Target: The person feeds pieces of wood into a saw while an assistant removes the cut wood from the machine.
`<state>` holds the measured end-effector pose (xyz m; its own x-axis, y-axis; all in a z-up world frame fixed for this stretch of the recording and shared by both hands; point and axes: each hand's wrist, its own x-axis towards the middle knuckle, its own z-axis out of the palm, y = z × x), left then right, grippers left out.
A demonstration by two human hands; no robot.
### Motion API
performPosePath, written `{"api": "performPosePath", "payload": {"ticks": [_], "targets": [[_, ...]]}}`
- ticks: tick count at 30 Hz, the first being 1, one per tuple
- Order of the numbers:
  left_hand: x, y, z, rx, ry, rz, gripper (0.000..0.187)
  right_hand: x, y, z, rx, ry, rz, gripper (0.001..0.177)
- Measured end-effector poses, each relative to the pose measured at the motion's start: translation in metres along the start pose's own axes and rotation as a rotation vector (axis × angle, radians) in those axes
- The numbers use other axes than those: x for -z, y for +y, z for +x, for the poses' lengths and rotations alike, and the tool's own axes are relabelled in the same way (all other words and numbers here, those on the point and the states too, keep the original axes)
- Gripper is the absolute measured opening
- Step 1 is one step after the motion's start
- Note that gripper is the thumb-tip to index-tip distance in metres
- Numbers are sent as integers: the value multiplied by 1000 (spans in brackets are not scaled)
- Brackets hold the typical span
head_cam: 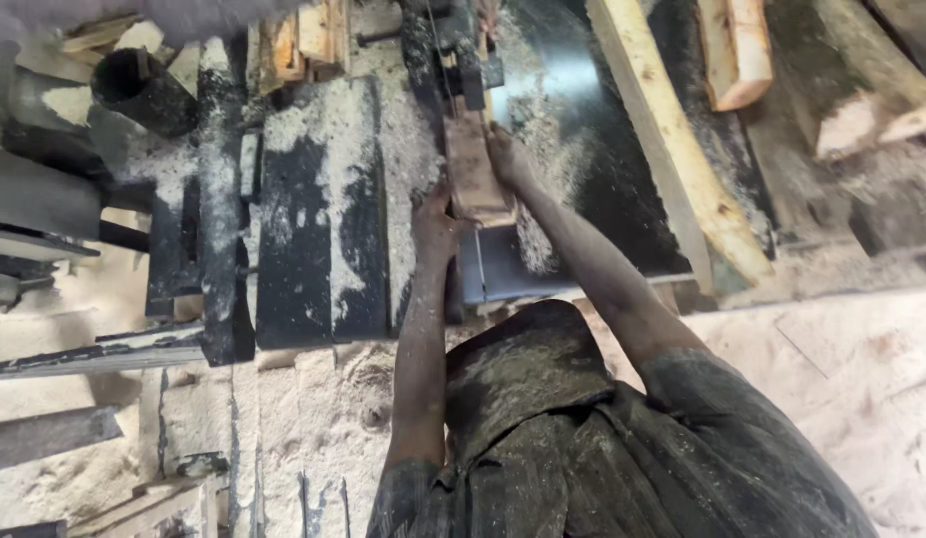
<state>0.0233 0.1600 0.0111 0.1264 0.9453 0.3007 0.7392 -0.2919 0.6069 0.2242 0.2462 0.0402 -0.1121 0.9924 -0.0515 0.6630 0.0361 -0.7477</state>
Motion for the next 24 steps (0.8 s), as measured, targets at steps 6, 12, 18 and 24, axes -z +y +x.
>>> {"api": "performPosePath", "payload": {"ticks": [6,12,18,24], "targets": [[-4,11,-68,49,92,431,92,121,77,-36,-125,67,-402,58],[0,78,-211,197,-249,454,135,205,174,-137,-217,277,-334,101],[-46,153,-296,559,-410,-958,126,56,106,-261,-276,209,-310,128],[10,163,-428,721,-374,-1238,85,-64,23,-443,-75,132,-99,149]]}}
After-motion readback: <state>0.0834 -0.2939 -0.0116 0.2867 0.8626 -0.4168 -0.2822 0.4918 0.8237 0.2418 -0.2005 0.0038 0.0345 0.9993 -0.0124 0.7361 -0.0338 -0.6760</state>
